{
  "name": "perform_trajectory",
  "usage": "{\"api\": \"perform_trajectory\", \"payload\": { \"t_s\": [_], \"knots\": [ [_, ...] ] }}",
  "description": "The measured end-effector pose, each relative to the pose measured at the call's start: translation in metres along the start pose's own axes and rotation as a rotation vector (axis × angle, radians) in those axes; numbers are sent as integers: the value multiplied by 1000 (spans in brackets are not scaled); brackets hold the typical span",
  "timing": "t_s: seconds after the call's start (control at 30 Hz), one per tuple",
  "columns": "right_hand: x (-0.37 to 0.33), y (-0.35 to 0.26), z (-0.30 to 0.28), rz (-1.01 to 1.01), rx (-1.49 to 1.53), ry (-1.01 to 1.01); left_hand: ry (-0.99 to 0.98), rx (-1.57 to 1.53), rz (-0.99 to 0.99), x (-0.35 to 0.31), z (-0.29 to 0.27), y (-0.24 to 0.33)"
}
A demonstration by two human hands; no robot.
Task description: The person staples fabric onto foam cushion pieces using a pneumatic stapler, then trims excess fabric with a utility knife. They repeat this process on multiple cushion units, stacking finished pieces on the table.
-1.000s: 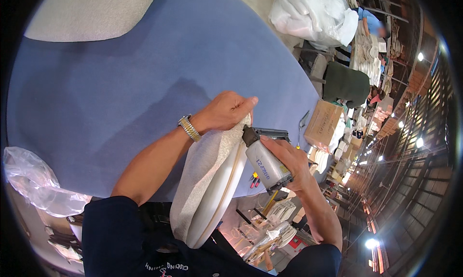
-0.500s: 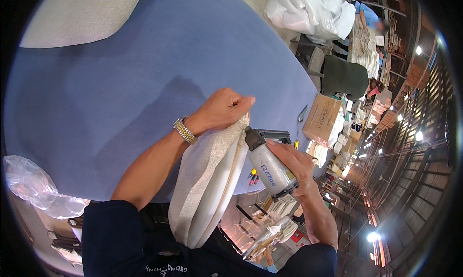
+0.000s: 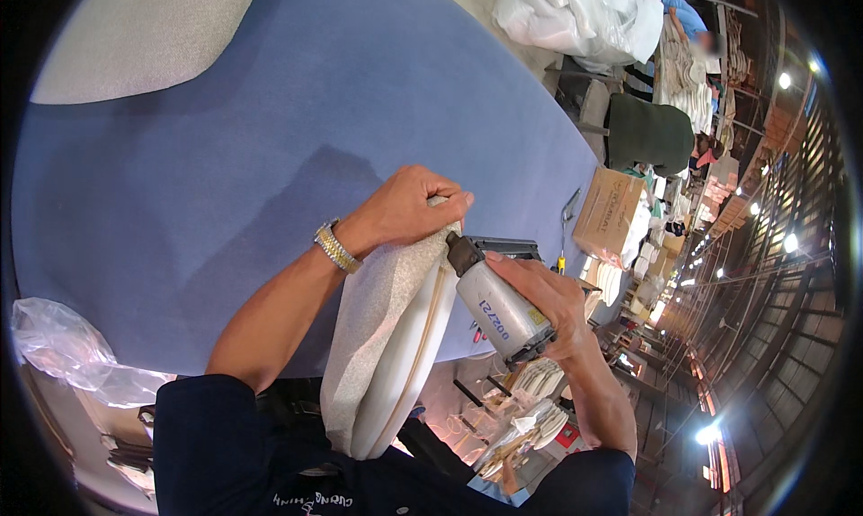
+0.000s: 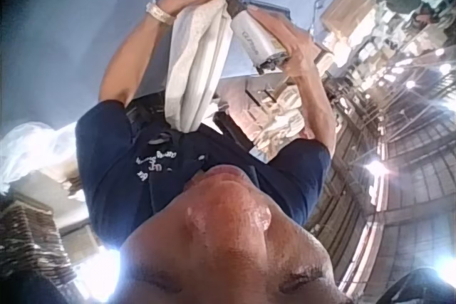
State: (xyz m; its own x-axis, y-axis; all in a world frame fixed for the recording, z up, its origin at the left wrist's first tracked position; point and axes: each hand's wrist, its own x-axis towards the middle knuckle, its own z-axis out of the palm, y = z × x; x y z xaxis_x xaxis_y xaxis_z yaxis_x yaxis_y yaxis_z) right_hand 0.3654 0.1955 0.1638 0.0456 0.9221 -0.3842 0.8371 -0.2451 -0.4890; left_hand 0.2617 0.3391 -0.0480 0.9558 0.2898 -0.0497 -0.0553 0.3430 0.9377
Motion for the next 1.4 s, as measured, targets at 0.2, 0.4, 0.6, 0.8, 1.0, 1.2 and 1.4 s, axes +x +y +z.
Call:
{"api": "perform_trajectory", "payload": {
  "t_s": [0.2,0.4,0.6,0.8,1.0,1.2,1.4],
  "knots": [
    [1,3,1,-20,-25,-17,68,-53,48,-1,7,0],
    [13,2,-4,-42,-22,-57,52,-13,45,1,3,-4],
    [14,8,-1,-38,-32,-40,41,28,36,-1,0,-1],
    [28,-1,-7,52,24,-87,137,43,100,-2,8,-11],
    [29,-1,-3,68,32,-73,136,25,163,-1,5,-4],
    [50,-4,-18,75,67,-149,131,24,58,-4,2,-5],
    [48,-5,-19,115,57,-173,138,38,89,-1,6,-6]
  ]
}}
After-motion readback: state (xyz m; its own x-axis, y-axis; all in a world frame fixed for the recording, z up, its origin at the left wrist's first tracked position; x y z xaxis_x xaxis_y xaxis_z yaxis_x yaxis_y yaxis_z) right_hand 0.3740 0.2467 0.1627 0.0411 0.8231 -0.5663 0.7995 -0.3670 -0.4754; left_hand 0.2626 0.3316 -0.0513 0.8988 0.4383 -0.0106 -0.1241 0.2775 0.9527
